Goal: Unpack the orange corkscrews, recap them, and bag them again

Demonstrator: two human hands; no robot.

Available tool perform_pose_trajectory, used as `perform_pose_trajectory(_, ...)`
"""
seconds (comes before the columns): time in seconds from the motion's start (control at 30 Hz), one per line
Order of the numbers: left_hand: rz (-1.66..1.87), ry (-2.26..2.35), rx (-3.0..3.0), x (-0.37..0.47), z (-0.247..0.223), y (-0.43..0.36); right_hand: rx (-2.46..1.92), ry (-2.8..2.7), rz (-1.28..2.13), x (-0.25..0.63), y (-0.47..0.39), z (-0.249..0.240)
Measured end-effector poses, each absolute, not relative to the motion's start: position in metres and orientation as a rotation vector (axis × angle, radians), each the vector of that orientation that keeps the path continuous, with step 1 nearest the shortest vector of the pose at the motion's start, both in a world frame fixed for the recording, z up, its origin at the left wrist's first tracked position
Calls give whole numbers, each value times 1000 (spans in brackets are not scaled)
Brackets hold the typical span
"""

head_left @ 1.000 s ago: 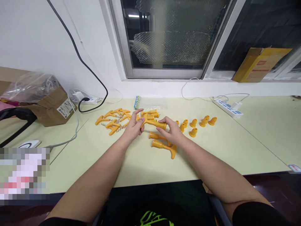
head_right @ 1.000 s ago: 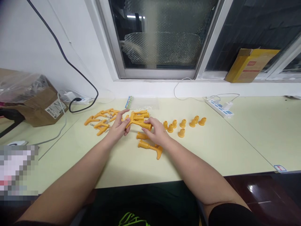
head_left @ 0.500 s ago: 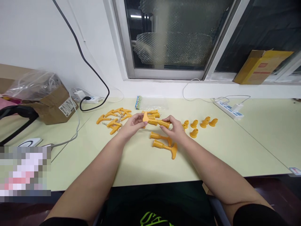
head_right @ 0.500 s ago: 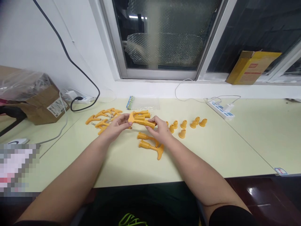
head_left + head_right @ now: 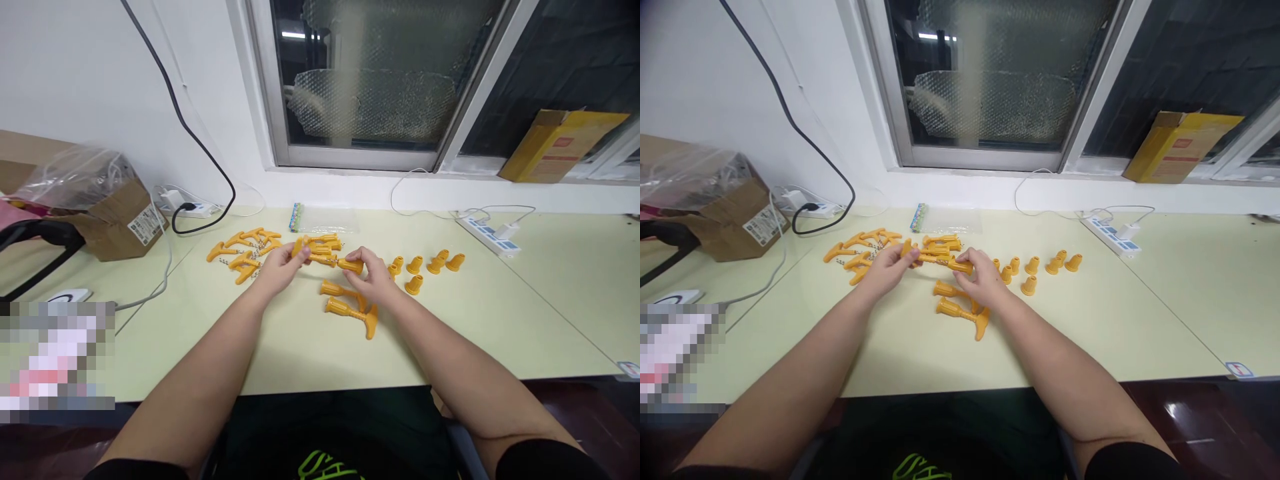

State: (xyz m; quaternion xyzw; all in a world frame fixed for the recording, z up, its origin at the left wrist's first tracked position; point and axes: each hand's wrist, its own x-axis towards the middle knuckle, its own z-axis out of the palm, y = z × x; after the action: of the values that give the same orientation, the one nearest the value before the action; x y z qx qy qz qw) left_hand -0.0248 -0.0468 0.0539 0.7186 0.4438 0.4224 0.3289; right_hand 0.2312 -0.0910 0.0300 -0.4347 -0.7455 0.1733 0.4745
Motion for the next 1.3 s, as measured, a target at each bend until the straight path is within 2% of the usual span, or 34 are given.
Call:
perform_pose_trajectory(0.1,1254,1342,1566,-36,52,-36,-1153,-1831,160,238,-88,34)
perform_pose_trajectory(0.23,1410,1563,1589,-61,50,-21,-1461,-1865,-51,255,-80,26)
perform_pose_trajectory(0.47,1033,2132,1889,-80,46,-15,-1561,-1950,-207,267,-72,5)
perform_pose_trajectory(0.6,766,2300,1875,-76,41,-15,-1372,-2162,10,244,-66,10)
perform_pose_trajectory(0.73,716,2334,1849,-76,33,-14,-1202,-2305,287,223,-53,9)
perform_pose_trajectory(1.1,907,2416,1819,-69,32,-16,-1573,-2134,242,222,-61,7)
perform_pose_trajectory(1.2,1097,2219,2025,-59,39,-24,-1518,-1910,376,222,-63,11)
perform_pose_trajectory(1.3,1131,1737,2327,-47,41,-32,-1395,-1534,747,224,-65,16)
